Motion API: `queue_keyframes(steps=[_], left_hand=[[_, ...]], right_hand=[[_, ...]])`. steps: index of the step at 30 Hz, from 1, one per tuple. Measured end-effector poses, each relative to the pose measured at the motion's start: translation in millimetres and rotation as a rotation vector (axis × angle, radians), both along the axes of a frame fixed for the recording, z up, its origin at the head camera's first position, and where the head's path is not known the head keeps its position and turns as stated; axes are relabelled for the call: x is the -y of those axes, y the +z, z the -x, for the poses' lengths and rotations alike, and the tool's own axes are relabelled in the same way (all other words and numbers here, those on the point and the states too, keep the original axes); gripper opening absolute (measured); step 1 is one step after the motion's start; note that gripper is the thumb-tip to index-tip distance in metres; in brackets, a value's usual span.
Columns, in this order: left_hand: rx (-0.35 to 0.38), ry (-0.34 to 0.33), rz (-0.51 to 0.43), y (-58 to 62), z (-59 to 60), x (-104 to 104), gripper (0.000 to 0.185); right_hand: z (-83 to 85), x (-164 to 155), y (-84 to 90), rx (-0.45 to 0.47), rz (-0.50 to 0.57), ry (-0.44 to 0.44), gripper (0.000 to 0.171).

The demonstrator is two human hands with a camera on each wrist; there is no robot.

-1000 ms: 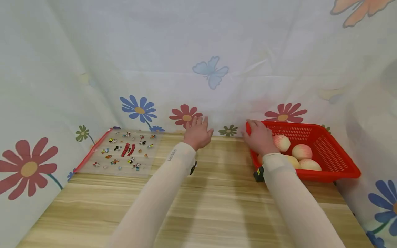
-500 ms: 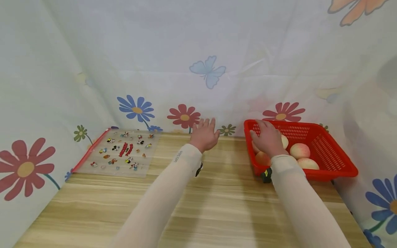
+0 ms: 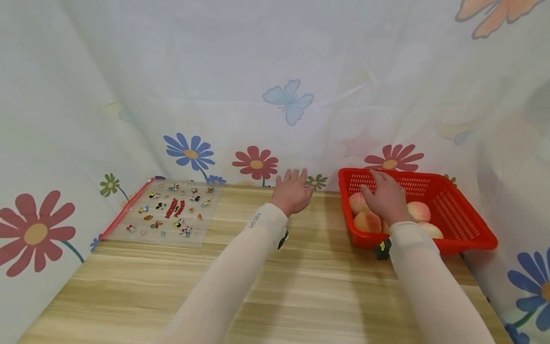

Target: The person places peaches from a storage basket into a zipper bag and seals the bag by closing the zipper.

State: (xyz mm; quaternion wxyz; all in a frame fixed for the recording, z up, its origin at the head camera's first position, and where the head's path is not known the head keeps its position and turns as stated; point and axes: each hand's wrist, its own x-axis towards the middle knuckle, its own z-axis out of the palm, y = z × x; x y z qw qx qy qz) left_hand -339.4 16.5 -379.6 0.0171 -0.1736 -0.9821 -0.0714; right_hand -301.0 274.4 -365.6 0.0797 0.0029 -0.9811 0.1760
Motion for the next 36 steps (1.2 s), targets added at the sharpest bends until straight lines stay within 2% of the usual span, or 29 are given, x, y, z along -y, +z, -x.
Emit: queue_keyframes(steps=[14,20,27,36], left_hand=[[-0.012,-0.038,0.009,2.9,-7.7,-20.0,0.063],[0.007,-0.047,0.023,2.7,-9.7,-30.4,0.063],[-0.035,-0.055,0.067,-1.1,-12.9,-44.2,0.062],[-0.049,-0.073,0.016,-5.8,-20.7,-57.1,0.059]], right_hand=[[-12.1,-24.2,-2.0,0.027,0.052,-0.044,0.077],[-15.5,-36.6,-5.2,0.033,0.045,-0.074,0.078],[-20.0,-51.7,-8.9,0.0,0.047,-0.095,0.075],[-30.1,-73.8,-7.0,0.027,0.05,-0.13,0.076]])
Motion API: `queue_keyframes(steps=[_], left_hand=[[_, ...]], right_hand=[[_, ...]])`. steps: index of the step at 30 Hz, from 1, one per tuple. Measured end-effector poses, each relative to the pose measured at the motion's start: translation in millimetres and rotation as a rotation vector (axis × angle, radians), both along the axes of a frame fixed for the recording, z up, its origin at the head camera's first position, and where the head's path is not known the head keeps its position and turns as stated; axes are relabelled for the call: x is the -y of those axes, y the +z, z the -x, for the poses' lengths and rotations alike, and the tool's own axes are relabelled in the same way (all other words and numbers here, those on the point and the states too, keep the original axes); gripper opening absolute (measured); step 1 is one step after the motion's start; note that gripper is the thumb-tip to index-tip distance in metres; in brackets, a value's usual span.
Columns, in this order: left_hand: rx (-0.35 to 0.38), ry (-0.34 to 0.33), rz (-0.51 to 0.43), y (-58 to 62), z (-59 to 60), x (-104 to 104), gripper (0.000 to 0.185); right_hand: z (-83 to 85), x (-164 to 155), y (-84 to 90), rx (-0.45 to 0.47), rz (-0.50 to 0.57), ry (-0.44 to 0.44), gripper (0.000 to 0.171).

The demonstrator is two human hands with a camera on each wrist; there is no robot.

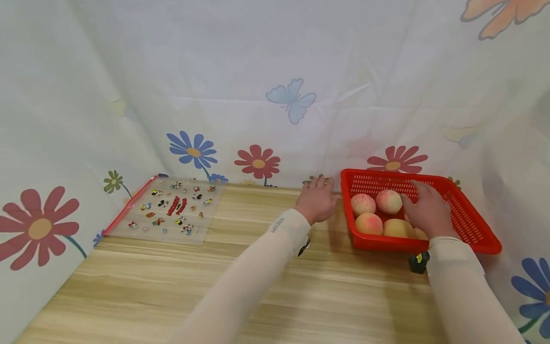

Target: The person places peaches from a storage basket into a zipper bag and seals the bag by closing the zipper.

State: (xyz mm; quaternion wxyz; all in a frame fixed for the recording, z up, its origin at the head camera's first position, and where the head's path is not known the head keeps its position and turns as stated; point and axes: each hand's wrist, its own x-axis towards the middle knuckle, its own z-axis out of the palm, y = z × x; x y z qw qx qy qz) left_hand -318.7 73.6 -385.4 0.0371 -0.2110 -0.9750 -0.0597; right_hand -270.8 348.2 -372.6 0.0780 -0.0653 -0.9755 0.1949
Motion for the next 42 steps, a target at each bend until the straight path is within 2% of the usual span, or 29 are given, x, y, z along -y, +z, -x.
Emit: queue_keyframes(steps=[7,10,14,24,36,42], left_hand=[[-0.019,-0.02,0.046,-2.2,-6.7,-8.2,0.063],[-0.002,-0.019,0.059,-2.5,-9.3,-11.9,0.065],[0.021,-0.016,0.042,-4.4,-10.4,-16.8,0.067],[0.022,-0.022,0.008,-10.4,-13.3,-29.3,0.072],[0.072,0.002,-0.029,-13.7,-16.3,-42.4,0.077],[0.082,0.011,-0.031,-15.8,-18.4,-45.4,0.075]], right_hand=[[-2.9,-22.1,-6.8,0.012,-0.024,-0.03,0.078],[-4.6,-29.3,-8.6,0.013,-0.023,-0.048,0.079],[-6.6,-36.1,-10.5,0.011,-0.033,-0.074,0.078],[-12.0,-57.3,-14.9,0.017,-0.038,-0.104,0.078],[-20.4,-77.6,-14.9,0.092,-0.004,-0.204,0.078],[-23.0,-85.6,-15.7,0.098,-0.013,-0.208,0.077]])
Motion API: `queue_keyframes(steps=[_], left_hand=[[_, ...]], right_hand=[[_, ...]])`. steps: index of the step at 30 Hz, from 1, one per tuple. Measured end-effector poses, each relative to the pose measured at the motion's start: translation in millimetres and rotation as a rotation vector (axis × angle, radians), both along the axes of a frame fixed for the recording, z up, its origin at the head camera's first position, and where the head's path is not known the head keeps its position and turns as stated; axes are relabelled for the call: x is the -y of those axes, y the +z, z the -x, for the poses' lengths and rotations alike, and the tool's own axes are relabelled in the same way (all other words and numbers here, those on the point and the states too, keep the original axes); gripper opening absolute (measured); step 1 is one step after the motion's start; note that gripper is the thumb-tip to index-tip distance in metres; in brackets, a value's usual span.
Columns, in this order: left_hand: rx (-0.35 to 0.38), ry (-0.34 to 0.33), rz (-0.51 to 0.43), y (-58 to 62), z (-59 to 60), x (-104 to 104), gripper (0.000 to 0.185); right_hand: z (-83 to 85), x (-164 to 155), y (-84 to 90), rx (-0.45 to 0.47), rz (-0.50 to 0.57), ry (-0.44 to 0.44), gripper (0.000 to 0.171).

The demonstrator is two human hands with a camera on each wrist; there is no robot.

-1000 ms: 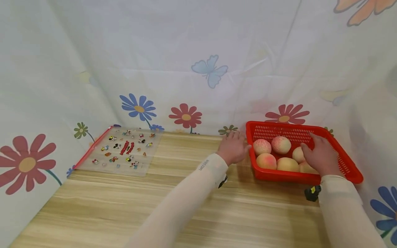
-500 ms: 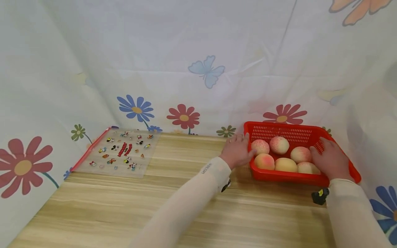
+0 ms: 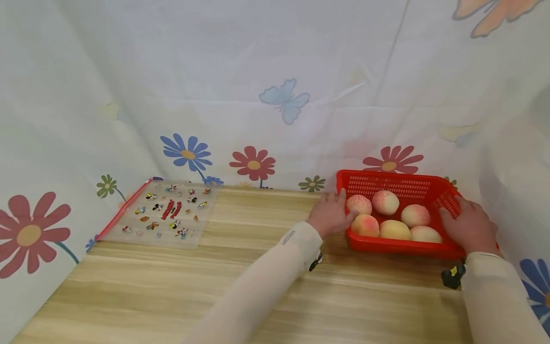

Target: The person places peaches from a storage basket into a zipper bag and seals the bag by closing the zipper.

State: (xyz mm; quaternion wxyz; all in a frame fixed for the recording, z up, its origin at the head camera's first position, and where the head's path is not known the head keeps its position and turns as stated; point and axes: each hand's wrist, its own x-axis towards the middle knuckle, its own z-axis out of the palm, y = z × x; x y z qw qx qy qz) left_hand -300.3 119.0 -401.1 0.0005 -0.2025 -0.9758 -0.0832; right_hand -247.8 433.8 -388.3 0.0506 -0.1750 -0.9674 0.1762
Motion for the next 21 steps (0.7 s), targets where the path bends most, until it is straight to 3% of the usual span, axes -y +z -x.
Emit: queue_keyframes(steps=[12,21], left_hand=[[0.05,0.031,-0.05,-7.3,0.4,-6.1,0.073],[0.092,-0.001,-0.141,-16.0,1.6,-8.4,0.064]], right_hand=[[-2.6,-15.1,-5.4,0.016,0.003,-0.006,0.077],[-7.8,-24.1,-12.8,0.044,0.075,-0.009,0.078]])
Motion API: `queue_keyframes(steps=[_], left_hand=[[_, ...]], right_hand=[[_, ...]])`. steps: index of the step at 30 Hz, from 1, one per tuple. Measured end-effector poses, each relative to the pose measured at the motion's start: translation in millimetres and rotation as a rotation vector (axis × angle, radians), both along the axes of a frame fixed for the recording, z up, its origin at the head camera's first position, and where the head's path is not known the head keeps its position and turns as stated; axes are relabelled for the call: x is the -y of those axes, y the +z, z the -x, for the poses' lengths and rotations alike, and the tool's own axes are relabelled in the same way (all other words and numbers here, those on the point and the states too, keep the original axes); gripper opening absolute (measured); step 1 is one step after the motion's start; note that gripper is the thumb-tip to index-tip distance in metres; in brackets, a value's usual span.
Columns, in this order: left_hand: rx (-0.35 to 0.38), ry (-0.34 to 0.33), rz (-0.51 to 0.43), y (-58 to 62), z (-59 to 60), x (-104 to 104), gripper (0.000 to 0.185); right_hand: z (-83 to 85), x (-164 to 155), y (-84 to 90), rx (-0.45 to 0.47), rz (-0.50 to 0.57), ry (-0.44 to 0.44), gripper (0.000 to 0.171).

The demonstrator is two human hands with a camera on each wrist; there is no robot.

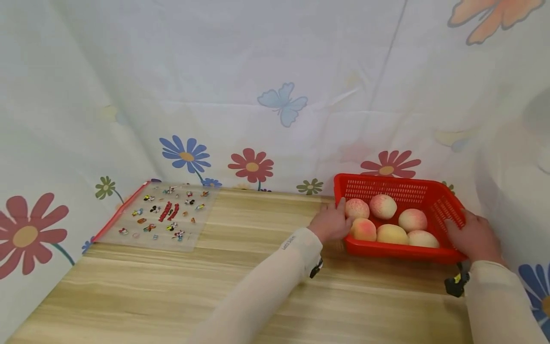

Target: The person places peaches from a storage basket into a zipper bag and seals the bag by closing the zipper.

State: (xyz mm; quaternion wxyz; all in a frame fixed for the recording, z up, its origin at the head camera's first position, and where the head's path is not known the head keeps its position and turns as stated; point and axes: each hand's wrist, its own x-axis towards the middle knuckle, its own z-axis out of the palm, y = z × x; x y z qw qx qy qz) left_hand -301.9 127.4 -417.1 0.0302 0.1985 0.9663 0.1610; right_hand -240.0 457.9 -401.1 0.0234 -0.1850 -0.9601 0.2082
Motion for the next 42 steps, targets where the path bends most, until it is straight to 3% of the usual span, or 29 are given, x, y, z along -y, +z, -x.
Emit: queue_keyframes(steps=[10,17,22,29,42], left_hand=[[0.088,-0.03,-0.128,-4.5,-0.8,1.5,0.063],[0.171,-0.085,-0.303,-11.0,1.3,10.6,0.062],[0.187,-0.1,-0.349,-11.4,0.9,18.0,0.061],[0.257,-0.086,-0.47,-14.6,1.7,30.3,0.059],[0.335,-0.028,-0.649,-27.8,6.7,58.3,0.053]], right_hand=[[-5.3,-9.1,3.3,0.05,0.051,0.039,0.064],[-7.6,-8.3,8.1,0.112,0.112,0.014,0.063],[-7.8,-8.0,9.0,0.131,0.11,0.028,0.068],[-6.3,-0.3,3.2,0.115,0.129,0.007,0.081],[1.4,27.7,-1.1,0.086,0.116,-0.01,0.076]])
